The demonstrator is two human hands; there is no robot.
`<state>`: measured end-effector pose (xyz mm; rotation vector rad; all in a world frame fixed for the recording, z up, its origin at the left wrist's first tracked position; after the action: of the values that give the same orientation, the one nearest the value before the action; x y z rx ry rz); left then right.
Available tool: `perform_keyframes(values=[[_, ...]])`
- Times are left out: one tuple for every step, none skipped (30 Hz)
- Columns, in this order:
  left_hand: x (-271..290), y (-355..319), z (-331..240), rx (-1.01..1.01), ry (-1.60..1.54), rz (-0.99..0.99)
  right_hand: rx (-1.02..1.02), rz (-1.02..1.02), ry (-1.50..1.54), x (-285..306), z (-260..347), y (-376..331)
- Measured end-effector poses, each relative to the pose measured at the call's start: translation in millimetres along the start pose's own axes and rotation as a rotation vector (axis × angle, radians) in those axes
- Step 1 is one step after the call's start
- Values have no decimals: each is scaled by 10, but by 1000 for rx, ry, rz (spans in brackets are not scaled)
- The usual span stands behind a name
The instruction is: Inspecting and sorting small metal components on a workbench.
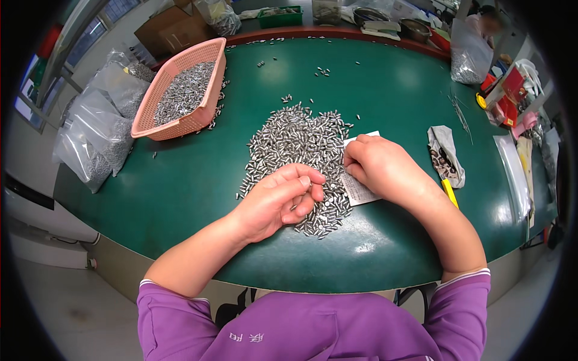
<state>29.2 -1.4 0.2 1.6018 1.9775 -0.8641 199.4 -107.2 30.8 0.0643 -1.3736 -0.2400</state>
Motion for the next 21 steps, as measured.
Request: perform_keyframes(values=[[1,-3,0,-8,21,8,4,0,1,10,26,5],[1,-6,-2,-11,22,4,21,-42,75,60,77,14],[-9,-7,4,4,26,7,38,-83,148,120,135,22],[-14,-6,12,18,31,10,104,-116,218,181,218,34],[-14,-3,18,22,27,13,159,-134,263,213,291,32],[-22,-10,14,22,26,12,212,-153,307,240,359,20],[-33,-20,10,33,39,-1,247,-166,288,256,420,14],[-37,-26,10,45,52,-15,247,-165,288,253,453,6],[-29,-25,11,45,53,-15,260,-172,274,253,485,-6],[-15,-20,16,51,59,-6,273,-179,260,255,502,-14],[-10,-18,18,57,65,3,273,-180,260,254,499,-13],[-17,-15,13,58,66,4,278,-195,286,251,477,-5],[-29,-14,4,59,48,0,283,-210,312,253,453,3],[-35,-11,-1,60,30,-3,244,-236,238,262,408,10],[-32,-10,-3,60,30,-3,206,-261,166,273,351,14],[-28,-14,-13,48,2,9,133,-278,107,256,276,22],[-22,-18,-21,35,-26,21,86,-229,52,225,206,31],[-7,-17,-14,20,-14,7,34,-180,-5,202,134,29],[-1,-14,-12,22,-14,11,17,-143,-1,173,82,32],[1,-9,-14,13,-26,22,13,-143,-3,133,38,35],[2,-7,-17,3,-38,32,32,-128,0,76,6,42]])
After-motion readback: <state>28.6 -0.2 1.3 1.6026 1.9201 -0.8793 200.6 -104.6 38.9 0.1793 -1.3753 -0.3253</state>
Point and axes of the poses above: each hand's wrist, its own y-axis towards the middle knuckle, its own x-axis out of the back of the hand, z = x × y, the point moved 3 cm from there along y, towards the middle knuckle, and after that the axes turned 8 degrees about -y, right-handed, at the moved point
